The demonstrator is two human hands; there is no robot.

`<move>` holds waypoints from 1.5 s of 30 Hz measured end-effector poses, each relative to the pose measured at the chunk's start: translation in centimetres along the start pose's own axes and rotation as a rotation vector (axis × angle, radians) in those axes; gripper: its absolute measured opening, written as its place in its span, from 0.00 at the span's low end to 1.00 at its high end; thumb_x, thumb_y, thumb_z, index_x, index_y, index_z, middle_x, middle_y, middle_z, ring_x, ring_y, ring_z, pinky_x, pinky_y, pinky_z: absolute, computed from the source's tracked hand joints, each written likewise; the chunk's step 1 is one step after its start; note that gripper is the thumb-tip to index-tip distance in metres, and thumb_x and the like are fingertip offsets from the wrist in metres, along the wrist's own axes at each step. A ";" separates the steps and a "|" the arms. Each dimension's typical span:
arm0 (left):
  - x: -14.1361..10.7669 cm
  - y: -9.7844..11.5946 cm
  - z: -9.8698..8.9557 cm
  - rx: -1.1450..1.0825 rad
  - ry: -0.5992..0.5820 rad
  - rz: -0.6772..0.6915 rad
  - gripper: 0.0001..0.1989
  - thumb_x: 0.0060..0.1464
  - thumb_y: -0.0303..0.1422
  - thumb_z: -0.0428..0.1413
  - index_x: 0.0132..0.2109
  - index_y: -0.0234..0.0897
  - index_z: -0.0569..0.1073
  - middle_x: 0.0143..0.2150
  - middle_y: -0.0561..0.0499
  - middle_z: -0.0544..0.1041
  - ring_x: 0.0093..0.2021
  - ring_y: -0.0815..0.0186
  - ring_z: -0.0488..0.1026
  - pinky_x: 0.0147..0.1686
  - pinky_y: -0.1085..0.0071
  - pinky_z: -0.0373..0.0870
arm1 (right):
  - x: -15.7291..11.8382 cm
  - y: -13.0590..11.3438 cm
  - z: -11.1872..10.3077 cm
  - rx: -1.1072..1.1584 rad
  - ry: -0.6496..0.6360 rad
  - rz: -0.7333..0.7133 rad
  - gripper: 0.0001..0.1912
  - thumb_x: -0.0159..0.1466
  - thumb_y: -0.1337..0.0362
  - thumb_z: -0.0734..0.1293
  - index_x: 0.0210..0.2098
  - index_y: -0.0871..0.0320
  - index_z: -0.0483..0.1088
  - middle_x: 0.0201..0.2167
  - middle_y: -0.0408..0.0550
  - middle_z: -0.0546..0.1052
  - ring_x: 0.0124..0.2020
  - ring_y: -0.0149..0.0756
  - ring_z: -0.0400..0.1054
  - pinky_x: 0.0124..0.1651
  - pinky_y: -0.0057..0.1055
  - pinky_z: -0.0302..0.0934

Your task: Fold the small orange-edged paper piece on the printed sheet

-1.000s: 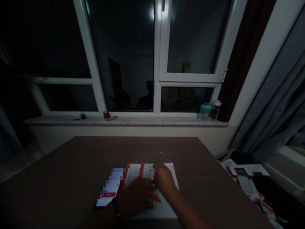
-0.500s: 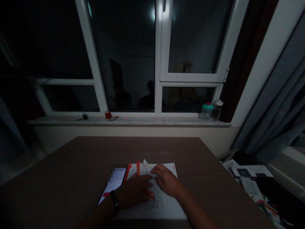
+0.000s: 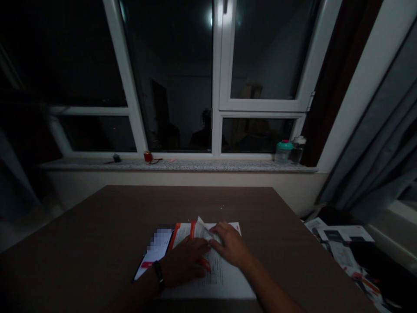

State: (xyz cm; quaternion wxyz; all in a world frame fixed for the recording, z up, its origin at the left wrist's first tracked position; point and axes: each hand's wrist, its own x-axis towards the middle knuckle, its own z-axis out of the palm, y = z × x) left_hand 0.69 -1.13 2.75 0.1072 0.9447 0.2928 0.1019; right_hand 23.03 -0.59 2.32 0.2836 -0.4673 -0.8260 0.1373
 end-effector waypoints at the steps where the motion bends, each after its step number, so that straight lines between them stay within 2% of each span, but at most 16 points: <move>1: 0.1 0.1 0.1 0.012 0.006 -0.002 0.28 0.57 0.45 0.62 0.59 0.40 0.65 0.57 0.45 0.70 0.57 0.53 0.67 0.59 0.55 0.59 | 0.1 0.0 0.2 -0.018 0.021 0.054 0.12 0.64 0.62 0.65 0.46 0.56 0.71 0.42 0.49 0.74 0.45 0.40 0.67 0.49 0.33 0.58; 4: 0.2 0.5 0.7 0.038 0.020 -0.006 0.27 0.56 0.46 0.62 0.58 0.39 0.67 0.58 0.44 0.70 0.58 0.51 0.66 0.61 0.54 0.57 | 0.3 0.0 0.9 -0.075 0.057 0.193 0.11 0.62 0.66 0.64 0.44 0.57 0.71 0.39 0.47 0.75 0.42 0.38 0.69 0.47 0.31 0.57; 7: 0.2 0.9 1.0 0.037 0.009 0.008 0.27 0.57 0.47 0.62 0.58 0.40 0.68 0.59 0.44 0.69 0.58 0.51 0.66 0.60 0.54 0.58 | 0.7 0.0 1.4 -0.135 0.070 0.258 0.10 0.63 0.67 0.61 0.42 0.58 0.71 0.38 0.49 0.76 0.41 0.38 0.70 0.45 0.30 0.58; 12: 0.2 1.3 1.0 0.040 0.010 0.059 0.29 0.57 0.50 0.60 0.58 0.38 0.69 0.59 0.43 0.70 0.60 0.51 0.65 0.62 0.53 0.55 | 1.1 0.0 1.9 -0.296 0.022 0.293 0.11 0.64 0.65 0.61 0.40 0.61 0.74 0.42 0.56 0.77 0.45 0.43 0.71 0.48 0.32 0.58; 22: 0.3 1.8 1.0 0.050 0.004 0.038 0.29 0.59 0.54 0.55 0.59 0.42 0.68 0.59 0.44 0.71 0.59 0.51 0.67 0.62 0.50 0.54 | 1.5 -0.7 1.9 -0.438 -0.024 0.356 0.14 0.64 0.66 0.60 0.45 0.62 0.73 0.43 0.58 0.78 0.43 0.45 0.73 0.45 0.33 0.60; 25: 0.3 1.9 1.0 0.040 -0.007 0.064 0.29 0.60 0.55 0.54 0.61 0.42 0.66 0.59 0.45 0.70 0.59 0.51 0.66 0.63 0.50 0.54 | 1.6 -0.9 2.1 -0.456 -0.016 0.380 0.13 0.63 0.66 0.60 0.43 0.62 0.73 0.41 0.59 0.78 0.42 0.45 0.73 0.44 0.34 0.60; 30: 0.5 2.1 1.2 0.024 -0.005 0.039 0.32 0.58 0.51 0.59 0.64 0.44 0.61 0.59 0.46 0.70 0.59 0.52 0.66 0.62 0.50 0.53 | 1.9 -0.6 2.6 -0.384 0.061 0.404 0.11 0.60 0.70 0.61 0.41 0.62 0.70 0.39 0.57 0.78 0.40 0.43 0.73 0.40 0.32 0.59; 32: 0.5 2.1 1.0 0.008 0.001 0.014 0.32 0.58 0.51 0.59 0.64 0.44 0.60 0.58 0.46 0.71 0.58 0.52 0.66 0.62 0.49 0.53 | 1.8 -0.1 2.8 -0.262 0.111 0.378 0.10 0.59 0.71 0.62 0.40 0.60 0.68 0.37 0.53 0.78 0.38 0.40 0.72 0.38 0.30 0.58; 35: 0.5 1.9 0.4 -0.001 -0.006 -0.010 0.32 0.59 0.51 0.58 0.64 0.44 0.61 0.56 0.47 0.72 0.57 0.52 0.67 0.61 0.50 0.54 | 1.4 0.6 2.8 -0.007 0.170 0.276 0.02 0.61 0.68 0.63 0.34 0.57 0.65 0.27 0.43 0.74 0.29 0.34 0.68 0.33 0.27 0.57; 37: 0.4 1.7 0.0 0.003 -0.013 -0.025 0.30 0.59 0.51 0.58 0.62 0.43 0.63 0.56 0.47 0.72 0.57 0.52 0.68 0.61 0.51 0.55 | 1.0 1.0 2.6 0.115 0.174 0.204 0.03 0.63 0.65 0.64 0.32 0.56 0.64 0.26 0.42 0.72 0.27 0.33 0.66 0.31 0.26 0.57; 39: 0.2 1.4 -0.3 0.011 -0.013 -0.035 0.27 0.60 0.51 0.57 0.60 0.42 0.66 0.58 0.46 0.71 0.57 0.52 0.68 0.61 0.51 0.55 | 0.7 1.3 2.3 0.180 0.142 0.090 0.06 0.66 0.64 0.62 0.32 0.57 0.66 0.28 0.43 0.73 0.31 0.34 0.67 0.35 0.27 0.59; 41: 0.1 0.9 -0.2 0.022 -0.007 -0.037 0.25 0.60 0.51 0.56 0.58 0.42 0.68 0.59 0.45 0.70 0.57 0.52 0.68 0.61 0.50 0.55 | 0.5 1.5 1.9 0.209 0.090 -0.056 0.08 0.67 0.66 0.60 0.36 0.57 0.70 0.34 0.46 0.74 0.38 0.35 0.68 0.42 0.30 0.61; 43: 0.0 0.4 0.0 0.028 0.003 -0.026 0.24 0.60 0.49 0.57 0.58 0.42 0.68 0.60 0.45 0.69 0.58 0.52 0.68 0.60 0.51 0.57 | 0.4 1.7 1.4 0.177 0.032 -0.181 0.10 0.67 0.68 0.60 0.42 0.56 0.72 0.41 0.50 0.74 0.45 0.38 0.67 0.49 0.34 0.61; 45: 0.0 0.1 0.1 0.034 -0.003 -0.007 0.25 0.60 0.47 0.58 0.59 0.43 0.67 0.62 0.45 0.67 0.59 0.52 0.66 0.60 0.52 0.59 | 0.3 1.6 0.8 0.105 -0.023 -0.261 0.14 0.66 0.70 0.59 0.47 0.55 0.72 0.44 0.51 0.73 0.48 0.40 0.66 0.52 0.37 0.60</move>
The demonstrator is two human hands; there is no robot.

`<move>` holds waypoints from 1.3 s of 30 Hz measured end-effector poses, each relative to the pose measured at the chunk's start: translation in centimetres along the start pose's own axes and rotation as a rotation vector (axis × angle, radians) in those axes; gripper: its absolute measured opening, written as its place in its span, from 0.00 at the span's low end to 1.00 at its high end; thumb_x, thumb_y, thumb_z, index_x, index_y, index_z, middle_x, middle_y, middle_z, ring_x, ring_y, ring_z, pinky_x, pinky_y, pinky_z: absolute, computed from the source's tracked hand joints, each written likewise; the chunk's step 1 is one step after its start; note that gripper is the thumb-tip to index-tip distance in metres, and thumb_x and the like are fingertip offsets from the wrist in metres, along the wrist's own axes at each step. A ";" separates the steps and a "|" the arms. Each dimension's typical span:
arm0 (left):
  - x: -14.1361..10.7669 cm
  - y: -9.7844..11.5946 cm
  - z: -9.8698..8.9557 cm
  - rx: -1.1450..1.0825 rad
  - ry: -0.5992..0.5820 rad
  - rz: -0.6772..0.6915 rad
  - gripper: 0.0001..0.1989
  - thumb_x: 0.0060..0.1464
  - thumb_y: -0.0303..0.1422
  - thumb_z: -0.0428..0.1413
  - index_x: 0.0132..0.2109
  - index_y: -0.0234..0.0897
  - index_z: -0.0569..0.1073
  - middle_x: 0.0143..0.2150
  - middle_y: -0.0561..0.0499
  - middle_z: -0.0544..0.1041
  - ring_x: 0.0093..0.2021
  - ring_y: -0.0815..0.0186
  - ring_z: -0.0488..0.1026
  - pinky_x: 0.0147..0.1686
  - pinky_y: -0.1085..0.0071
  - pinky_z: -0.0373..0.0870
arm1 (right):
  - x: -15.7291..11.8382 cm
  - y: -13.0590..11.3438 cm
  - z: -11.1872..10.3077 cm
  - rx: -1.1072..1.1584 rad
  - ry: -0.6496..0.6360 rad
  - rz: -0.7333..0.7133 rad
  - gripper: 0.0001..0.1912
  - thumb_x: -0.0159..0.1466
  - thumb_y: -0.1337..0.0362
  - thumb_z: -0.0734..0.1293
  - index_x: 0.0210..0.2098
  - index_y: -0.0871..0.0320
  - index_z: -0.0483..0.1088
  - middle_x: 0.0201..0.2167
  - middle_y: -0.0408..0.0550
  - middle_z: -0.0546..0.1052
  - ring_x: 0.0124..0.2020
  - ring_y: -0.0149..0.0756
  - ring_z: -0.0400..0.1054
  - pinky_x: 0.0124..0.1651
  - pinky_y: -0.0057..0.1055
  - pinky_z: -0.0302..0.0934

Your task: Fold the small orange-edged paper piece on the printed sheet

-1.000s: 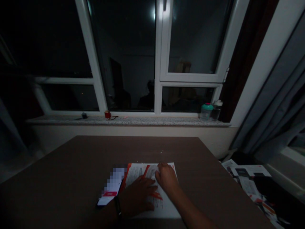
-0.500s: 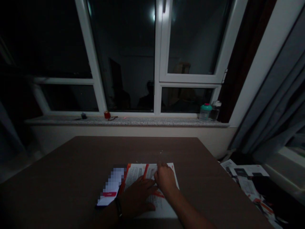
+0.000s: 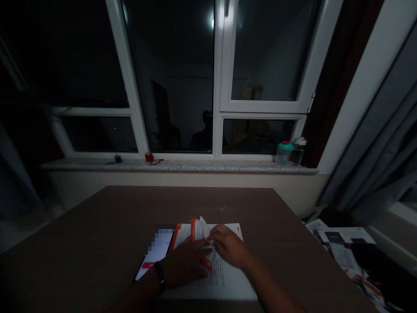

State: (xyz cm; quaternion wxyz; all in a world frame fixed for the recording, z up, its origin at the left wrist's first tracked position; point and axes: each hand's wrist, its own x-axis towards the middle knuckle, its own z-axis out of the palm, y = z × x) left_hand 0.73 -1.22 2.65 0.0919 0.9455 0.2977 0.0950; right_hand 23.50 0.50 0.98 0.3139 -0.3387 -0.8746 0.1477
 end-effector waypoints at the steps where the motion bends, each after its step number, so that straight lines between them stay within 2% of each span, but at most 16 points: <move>1: 0.0 -0.1 0.0 0.003 -0.005 0.011 0.25 0.59 0.47 0.59 0.59 0.43 0.67 0.62 0.46 0.66 0.59 0.52 0.66 0.60 0.52 0.59 | 0.0 -0.2 -0.3 -0.047 -0.042 -0.014 0.16 0.65 0.72 0.59 0.49 0.54 0.72 0.45 0.52 0.73 0.48 0.41 0.65 0.53 0.39 0.60; 5: 0.0 -0.3 -0.1 0.005 0.006 0.037 0.24 0.57 0.45 0.61 0.58 0.44 0.68 0.62 0.47 0.66 0.58 0.53 0.67 0.60 0.52 0.61 | 0.1 -0.9 -1.0 -0.208 -0.168 0.023 0.23 0.63 0.75 0.58 0.53 0.53 0.71 0.47 0.51 0.72 0.50 0.41 0.63 0.54 0.38 0.58; 10: 0.0 -0.4 -0.1 0.027 0.029 0.034 0.14 0.59 0.41 0.60 0.49 0.43 0.72 0.54 0.50 0.72 0.56 0.56 0.69 0.64 0.50 0.54 | -0.1 -0.9 -1.0 -0.297 -0.236 0.031 0.22 0.63 0.76 0.58 0.52 0.56 0.71 0.46 0.52 0.72 0.48 0.41 0.62 0.51 0.37 0.57; 18: -0.3 -0.5 -0.8 0.028 0.016 0.027 0.15 0.61 0.42 0.58 0.53 0.44 0.70 0.57 0.48 0.71 0.61 0.55 0.64 0.66 0.44 0.42 | -0.1 -1.4 -1.3 -0.292 -0.230 0.050 0.21 0.65 0.72 0.59 0.56 0.52 0.69 0.46 0.50 0.72 0.48 0.41 0.62 0.50 0.36 0.57; 22: -0.4 -0.6 -1.1 -0.010 -0.059 0.029 0.16 0.56 0.44 0.62 0.48 0.45 0.73 0.59 0.48 0.69 0.63 0.52 0.62 0.66 0.45 0.42 | -0.1 -1.6 -1.3 -0.301 -0.226 0.054 0.19 0.67 0.71 0.58 0.52 0.53 0.72 0.45 0.50 0.73 0.48 0.41 0.62 0.50 0.37 0.57; 25: -0.6 -0.8 -1.2 -0.031 -0.068 0.030 0.18 0.53 0.46 0.64 0.48 0.46 0.74 0.60 0.49 0.67 0.62 0.50 0.63 0.66 0.45 0.42 | -0.2 -1.6 -1.3 -0.303 -0.232 0.061 0.19 0.66 0.72 0.58 0.52 0.53 0.72 0.47 0.50 0.73 0.49 0.42 0.62 0.51 0.37 0.57; 29: -0.8 -1.1 -1.1 -0.018 -0.068 0.052 0.19 0.54 0.48 0.62 0.50 0.47 0.74 0.60 0.48 0.67 0.63 0.50 0.63 0.66 0.45 0.41 | -0.2 -1.6 -1.3 -0.314 -0.231 0.062 0.18 0.66 0.72 0.59 0.52 0.54 0.72 0.48 0.50 0.73 0.51 0.42 0.61 0.52 0.37 0.57; 34: -0.9 -1.5 -0.6 -0.022 -0.074 0.045 0.23 0.54 0.51 0.61 0.53 0.49 0.73 0.65 0.47 0.63 0.67 0.46 0.56 0.66 0.41 0.38 | -0.1 -1.6 -1.4 -0.347 -0.216 0.091 0.15 0.68 0.70 0.59 0.49 0.55 0.73 0.48 0.50 0.73 0.52 0.43 0.61 0.54 0.39 0.56; 39: -0.9 -1.5 -0.4 -0.047 -0.104 0.044 0.27 0.54 0.54 0.60 0.56 0.48 0.71 0.68 0.43 0.60 0.68 0.46 0.53 0.65 0.40 0.38 | 0.0 -1.5 -0.8 -0.343 -0.189 0.145 0.13 0.70 0.65 0.59 0.46 0.56 0.74 0.45 0.50 0.73 0.49 0.42 0.62 0.53 0.39 0.56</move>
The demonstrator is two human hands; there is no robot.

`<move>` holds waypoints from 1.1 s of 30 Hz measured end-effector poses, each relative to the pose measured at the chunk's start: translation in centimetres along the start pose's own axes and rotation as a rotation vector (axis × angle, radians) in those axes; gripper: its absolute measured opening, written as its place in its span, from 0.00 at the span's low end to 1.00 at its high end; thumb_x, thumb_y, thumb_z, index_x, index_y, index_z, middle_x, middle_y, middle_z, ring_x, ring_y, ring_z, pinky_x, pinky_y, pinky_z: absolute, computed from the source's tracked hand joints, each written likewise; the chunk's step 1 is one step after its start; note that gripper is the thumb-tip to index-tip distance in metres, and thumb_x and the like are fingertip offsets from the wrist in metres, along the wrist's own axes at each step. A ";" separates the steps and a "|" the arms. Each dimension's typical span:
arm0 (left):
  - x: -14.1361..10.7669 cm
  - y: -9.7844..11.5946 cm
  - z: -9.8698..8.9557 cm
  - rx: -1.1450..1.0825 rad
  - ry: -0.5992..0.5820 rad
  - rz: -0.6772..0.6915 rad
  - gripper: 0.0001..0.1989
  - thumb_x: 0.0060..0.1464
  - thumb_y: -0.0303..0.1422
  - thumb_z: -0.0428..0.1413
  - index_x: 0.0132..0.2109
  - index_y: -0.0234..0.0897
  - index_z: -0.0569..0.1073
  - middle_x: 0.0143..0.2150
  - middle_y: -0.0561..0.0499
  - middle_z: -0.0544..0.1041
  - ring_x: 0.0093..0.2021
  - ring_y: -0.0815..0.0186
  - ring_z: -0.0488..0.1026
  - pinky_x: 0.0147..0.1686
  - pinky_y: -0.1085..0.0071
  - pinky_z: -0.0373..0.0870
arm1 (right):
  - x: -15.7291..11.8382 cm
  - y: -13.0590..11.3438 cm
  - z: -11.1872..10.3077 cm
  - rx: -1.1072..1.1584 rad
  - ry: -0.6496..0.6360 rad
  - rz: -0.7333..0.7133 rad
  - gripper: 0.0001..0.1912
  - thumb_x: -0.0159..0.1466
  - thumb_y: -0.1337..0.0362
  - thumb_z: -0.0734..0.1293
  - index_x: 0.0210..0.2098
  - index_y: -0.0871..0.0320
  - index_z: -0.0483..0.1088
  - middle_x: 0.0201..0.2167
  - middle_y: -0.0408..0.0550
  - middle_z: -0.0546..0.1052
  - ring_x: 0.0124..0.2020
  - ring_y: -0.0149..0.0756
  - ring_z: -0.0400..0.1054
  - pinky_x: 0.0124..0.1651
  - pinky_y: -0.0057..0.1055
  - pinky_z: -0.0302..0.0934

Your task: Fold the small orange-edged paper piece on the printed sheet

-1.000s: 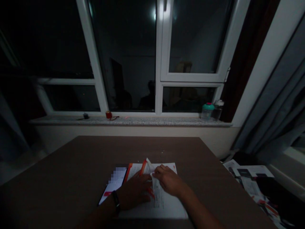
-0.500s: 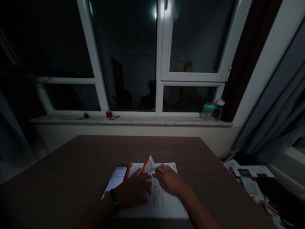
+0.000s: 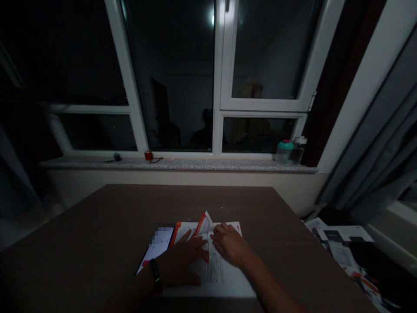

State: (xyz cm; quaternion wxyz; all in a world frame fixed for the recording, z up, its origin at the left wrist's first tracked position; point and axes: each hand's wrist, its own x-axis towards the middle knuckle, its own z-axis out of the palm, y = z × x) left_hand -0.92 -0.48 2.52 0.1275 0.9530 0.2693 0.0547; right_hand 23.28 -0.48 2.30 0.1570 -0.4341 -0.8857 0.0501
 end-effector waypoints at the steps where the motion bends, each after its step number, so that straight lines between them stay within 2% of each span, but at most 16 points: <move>1: 0.0 0.0 0.0 -0.003 -0.003 0.005 0.28 0.54 0.54 0.60 0.57 0.48 0.71 0.68 0.42 0.60 0.68 0.46 0.53 0.65 0.41 0.37 | 0.1 -0.1 0.2 0.009 0.011 0.025 0.12 0.70 0.64 0.59 0.46 0.56 0.74 0.44 0.50 0.73 0.49 0.42 0.62 0.53 0.38 0.56; 6: -0.1 0.2 -0.2 0.001 -0.025 0.012 0.31 0.52 0.55 0.61 0.59 0.49 0.69 0.69 0.42 0.58 0.68 0.44 0.52 0.65 0.39 0.38 | 0.5 -0.2 1.1 0.052 0.041 0.091 0.13 0.68 0.62 0.64 0.50 0.56 0.72 0.45 0.51 0.72 0.50 0.43 0.63 0.52 0.36 0.57; 20: -0.1 -0.1 0.1 -0.003 -0.066 0.020 0.33 0.52 0.55 0.60 0.62 0.49 0.66 0.69 0.40 0.57 0.69 0.45 0.51 0.65 0.40 0.38 | 0.5 -0.4 1.2 0.014 0.031 0.125 0.12 0.66 0.63 0.66 0.49 0.53 0.75 0.45 0.51 0.72 0.50 0.45 0.63 0.50 0.36 0.58; 25: -0.2 -0.2 0.3 0.001 -0.054 0.017 0.36 0.49 0.57 0.61 0.62 0.50 0.65 0.70 0.42 0.56 0.69 0.44 0.50 0.65 0.41 0.40 | 0.5 -0.4 1.3 0.005 0.028 0.103 0.11 0.67 0.63 0.64 0.48 0.53 0.74 0.44 0.50 0.71 0.49 0.44 0.63 0.50 0.37 0.58; 33: 0.0 -0.7 0.6 -0.002 -0.043 -0.011 0.32 0.51 0.52 0.63 0.60 0.49 0.68 0.70 0.42 0.56 0.69 0.44 0.50 0.65 0.40 0.39 | 0.2 -0.5 1.5 -0.032 0.030 0.053 0.13 0.68 0.63 0.63 0.51 0.54 0.72 0.46 0.51 0.70 0.48 0.44 0.62 0.49 0.37 0.58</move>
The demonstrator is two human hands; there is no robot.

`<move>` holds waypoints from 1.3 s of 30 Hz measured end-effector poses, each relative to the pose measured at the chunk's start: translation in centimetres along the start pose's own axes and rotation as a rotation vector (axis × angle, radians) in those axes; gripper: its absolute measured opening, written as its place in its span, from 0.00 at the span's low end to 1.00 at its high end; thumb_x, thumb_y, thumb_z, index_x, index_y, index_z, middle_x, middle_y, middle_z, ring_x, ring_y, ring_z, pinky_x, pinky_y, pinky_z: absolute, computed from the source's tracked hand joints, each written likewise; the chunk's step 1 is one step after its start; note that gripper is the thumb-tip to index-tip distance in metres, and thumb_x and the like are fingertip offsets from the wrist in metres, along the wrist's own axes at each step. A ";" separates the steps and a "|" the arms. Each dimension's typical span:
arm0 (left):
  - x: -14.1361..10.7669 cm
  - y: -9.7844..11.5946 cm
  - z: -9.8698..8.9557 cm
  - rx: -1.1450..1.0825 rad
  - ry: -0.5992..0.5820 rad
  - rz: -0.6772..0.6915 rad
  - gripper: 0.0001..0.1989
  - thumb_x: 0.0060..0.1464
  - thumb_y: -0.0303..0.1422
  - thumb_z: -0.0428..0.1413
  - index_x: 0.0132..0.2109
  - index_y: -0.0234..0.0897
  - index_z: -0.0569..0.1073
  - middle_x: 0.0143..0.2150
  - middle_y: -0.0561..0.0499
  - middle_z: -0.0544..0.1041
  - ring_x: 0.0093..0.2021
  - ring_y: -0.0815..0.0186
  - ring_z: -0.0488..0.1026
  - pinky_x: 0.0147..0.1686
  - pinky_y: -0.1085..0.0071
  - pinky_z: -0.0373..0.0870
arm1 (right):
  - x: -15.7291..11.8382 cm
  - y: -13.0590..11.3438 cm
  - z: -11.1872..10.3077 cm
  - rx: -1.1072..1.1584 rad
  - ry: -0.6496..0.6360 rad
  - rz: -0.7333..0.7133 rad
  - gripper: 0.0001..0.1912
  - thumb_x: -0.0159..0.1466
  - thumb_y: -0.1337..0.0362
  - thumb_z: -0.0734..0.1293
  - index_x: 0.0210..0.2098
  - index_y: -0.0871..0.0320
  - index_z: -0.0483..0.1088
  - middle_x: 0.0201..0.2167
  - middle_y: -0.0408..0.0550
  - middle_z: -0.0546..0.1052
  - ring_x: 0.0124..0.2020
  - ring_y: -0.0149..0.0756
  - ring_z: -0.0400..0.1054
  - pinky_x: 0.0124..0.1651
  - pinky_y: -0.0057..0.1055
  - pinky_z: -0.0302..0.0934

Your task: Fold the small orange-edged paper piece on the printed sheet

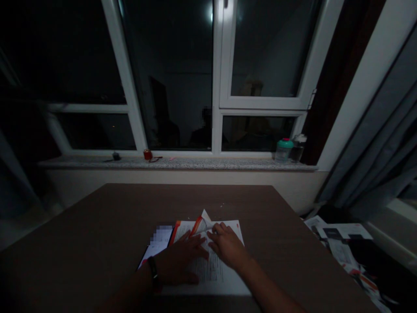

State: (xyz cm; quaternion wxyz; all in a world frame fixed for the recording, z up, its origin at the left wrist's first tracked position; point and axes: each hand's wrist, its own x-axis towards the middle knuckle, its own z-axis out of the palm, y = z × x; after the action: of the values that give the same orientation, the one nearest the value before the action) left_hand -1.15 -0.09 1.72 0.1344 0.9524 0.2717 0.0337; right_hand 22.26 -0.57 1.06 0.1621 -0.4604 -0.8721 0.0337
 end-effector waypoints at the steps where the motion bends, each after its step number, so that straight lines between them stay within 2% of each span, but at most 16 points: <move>1: 0.0 0.0 0.0 -0.002 -0.003 0.000 0.32 0.51 0.52 0.63 0.60 0.49 0.67 0.70 0.42 0.56 0.69 0.44 0.50 0.65 0.40 0.39 | 0.0 -0.1 0.0 -0.006 -0.005 0.004 0.13 0.68 0.63 0.63 0.52 0.54 0.71 0.46 0.51 0.70 0.48 0.45 0.62 0.49 0.38 0.58; 9: -0.4 0.7 -1.2 -0.038 -0.031 0.014 0.36 0.49 0.55 0.62 0.61 0.49 0.67 0.70 0.40 0.55 0.70 0.44 0.47 0.65 0.41 0.40 | 0.1 -0.7 -0.4 -0.053 -0.036 0.021 0.13 0.68 0.63 0.63 0.51 0.54 0.71 0.46 0.52 0.70 0.49 0.45 0.62 0.50 0.38 0.57; 15: -0.4 0.5 -1.1 -0.041 -0.038 0.026 0.38 0.47 0.57 0.63 0.62 0.48 0.67 0.71 0.41 0.52 0.70 0.39 0.45 0.64 0.39 0.41 | -0.2 -0.9 -1.0 -0.055 -0.049 0.003 0.15 0.68 0.64 0.62 0.53 0.54 0.69 0.47 0.52 0.70 0.49 0.47 0.61 0.50 0.40 0.57; 22: -0.4 0.5 -1.3 -0.051 -0.039 0.039 0.38 0.50 0.56 0.61 0.63 0.46 0.65 0.71 0.40 0.53 0.70 0.40 0.45 0.65 0.40 0.43 | -0.5 -0.6 -1.4 -0.026 -0.104 -0.008 0.21 0.64 0.53 0.66 0.54 0.54 0.68 0.48 0.53 0.69 0.50 0.49 0.59 0.51 0.41 0.56; 25: -0.4 0.6 -1.1 -0.059 0.007 0.023 0.35 0.51 0.54 0.61 0.60 0.43 0.66 0.69 0.40 0.56 0.69 0.43 0.48 0.66 0.42 0.42 | -0.4 -0.6 -1.8 0.001 -0.103 -0.031 0.25 0.63 0.48 0.65 0.55 0.53 0.68 0.47 0.52 0.69 0.49 0.48 0.60 0.50 0.41 0.56; 28: -0.2 0.8 -0.9 -0.048 0.060 0.000 0.32 0.52 0.53 0.61 0.58 0.42 0.66 0.66 0.41 0.61 0.69 0.46 0.49 0.66 0.43 0.42 | -0.4 -0.7 -2.2 0.026 -0.101 -0.045 0.24 0.63 0.46 0.64 0.52 0.53 0.70 0.46 0.51 0.69 0.47 0.47 0.60 0.49 0.40 0.56; 32: -0.1 1.0 -0.7 -0.015 0.049 -0.016 0.34 0.55 0.53 0.59 0.63 0.42 0.63 0.67 0.40 0.61 0.69 0.46 0.51 0.66 0.42 0.44 | -0.5 -0.6 -2.6 0.059 -0.122 -0.061 0.29 0.58 0.44 0.69 0.52 0.54 0.70 0.46 0.51 0.69 0.48 0.48 0.60 0.50 0.40 0.56; 35: 0.0 1.1 -0.7 0.020 0.047 -0.018 0.34 0.55 0.54 0.59 0.63 0.45 0.63 0.66 0.41 0.62 0.68 0.45 0.53 0.65 0.42 0.45 | -0.6 -0.6 -2.7 0.090 -0.122 -0.067 0.24 0.63 0.46 0.65 0.52 0.54 0.70 0.45 0.51 0.69 0.47 0.47 0.61 0.49 0.39 0.56; 39: 0.0 1.0 -0.5 0.057 0.061 -0.002 0.33 0.54 0.54 0.60 0.63 0.48 0.65 0.65 0.43 0.63 0.66 0.46 0.56 0.65 0.43 0.46 | -0.6 -0.5 -2.1 0.110 -0.077 -0.032 0.16 0.70 0.56 0.59 0.51 0.55 0.71 0.44 0.51 0.70 0.48 0.44 0.62 0.51 0.37 0.55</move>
State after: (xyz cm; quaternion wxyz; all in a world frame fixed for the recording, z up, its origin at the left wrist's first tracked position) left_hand -0.68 -0.74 2.46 0.0987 0.9541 0.2774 0.0547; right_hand 22.82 -1.53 2.99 0.1539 -0.4350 -0.8819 0.0967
